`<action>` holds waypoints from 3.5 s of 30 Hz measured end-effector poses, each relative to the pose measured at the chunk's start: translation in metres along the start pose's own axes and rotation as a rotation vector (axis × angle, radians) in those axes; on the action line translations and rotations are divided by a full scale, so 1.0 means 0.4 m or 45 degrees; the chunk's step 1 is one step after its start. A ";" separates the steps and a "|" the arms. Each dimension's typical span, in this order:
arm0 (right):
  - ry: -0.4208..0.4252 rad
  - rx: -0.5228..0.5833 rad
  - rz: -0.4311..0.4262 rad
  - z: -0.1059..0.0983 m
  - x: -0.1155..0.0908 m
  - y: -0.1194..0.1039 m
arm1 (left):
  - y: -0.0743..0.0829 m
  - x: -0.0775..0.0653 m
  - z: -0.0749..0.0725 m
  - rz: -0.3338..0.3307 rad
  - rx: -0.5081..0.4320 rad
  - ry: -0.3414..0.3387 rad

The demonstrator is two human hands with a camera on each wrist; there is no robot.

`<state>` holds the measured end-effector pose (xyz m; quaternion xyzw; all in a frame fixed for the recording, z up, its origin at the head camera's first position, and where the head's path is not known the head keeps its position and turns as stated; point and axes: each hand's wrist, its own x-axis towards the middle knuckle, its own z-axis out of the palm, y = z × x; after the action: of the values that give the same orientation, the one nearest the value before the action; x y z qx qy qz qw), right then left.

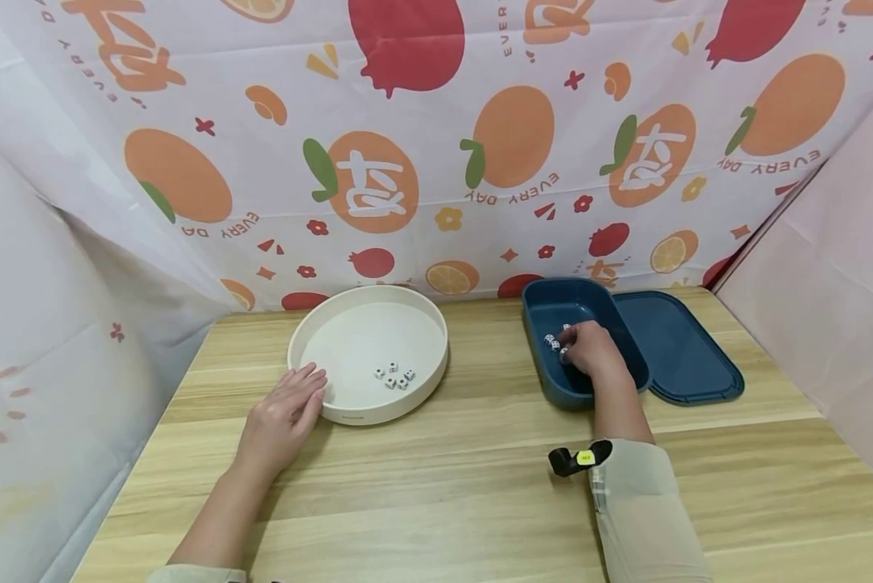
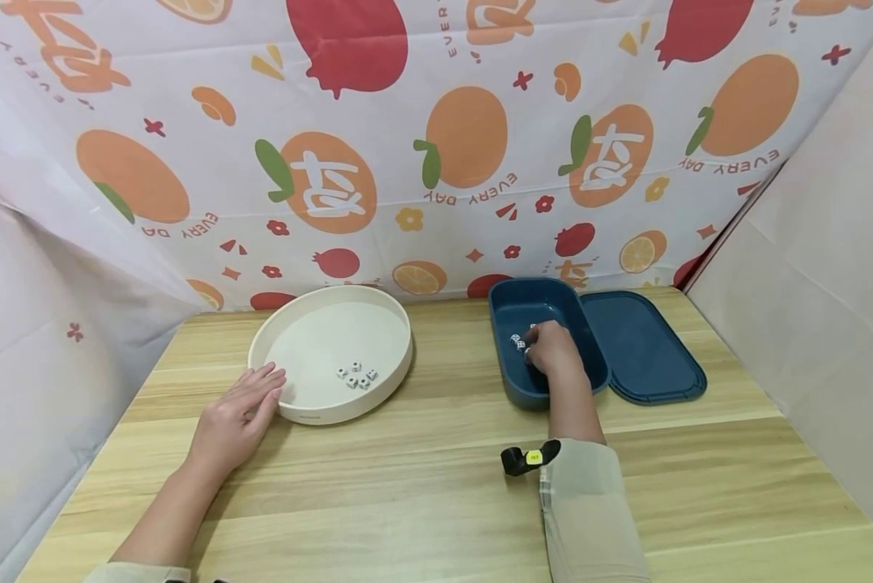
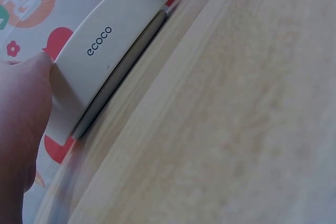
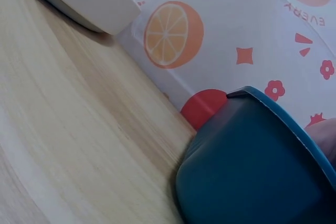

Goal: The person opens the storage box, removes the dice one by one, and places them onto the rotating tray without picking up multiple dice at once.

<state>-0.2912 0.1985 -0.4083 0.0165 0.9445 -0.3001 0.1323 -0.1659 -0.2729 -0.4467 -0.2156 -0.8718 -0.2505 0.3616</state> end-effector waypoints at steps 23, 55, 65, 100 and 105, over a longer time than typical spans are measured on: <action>0.249 0.318 -0.446 -0.006 -0.042 -0.023 | 0.014 -0.022 0.002 0.014 0.030 0.020; 0.011 0.597 -0.655 0.100 -0.085 -0.191 | 0.013 -0.029 0.000 0.017 0.045 0.015; 0.136 0.423 -0.725 0.216 -0.078 -0.276 | 0.022 -0.027 -0.002 -0.023 0.053 -0.058; -0.009 -0.180 -0.633 0.353 -0.038 -0.460 | 0.017 -0.019 -0.014 -0.012 0.071 -0.019; -0.024 -0.157 -0.615 0.352 -0.043 -0.461 | 0.017 -0.021 -0.012 -0.010 0.074 -0.011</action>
<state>-0.2611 -0.0321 -0.4105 -0.2208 0.9364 -0.2648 0.0660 -0.1541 -0.2722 -0.4480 -0.2025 -0.8812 -0.2255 0.3630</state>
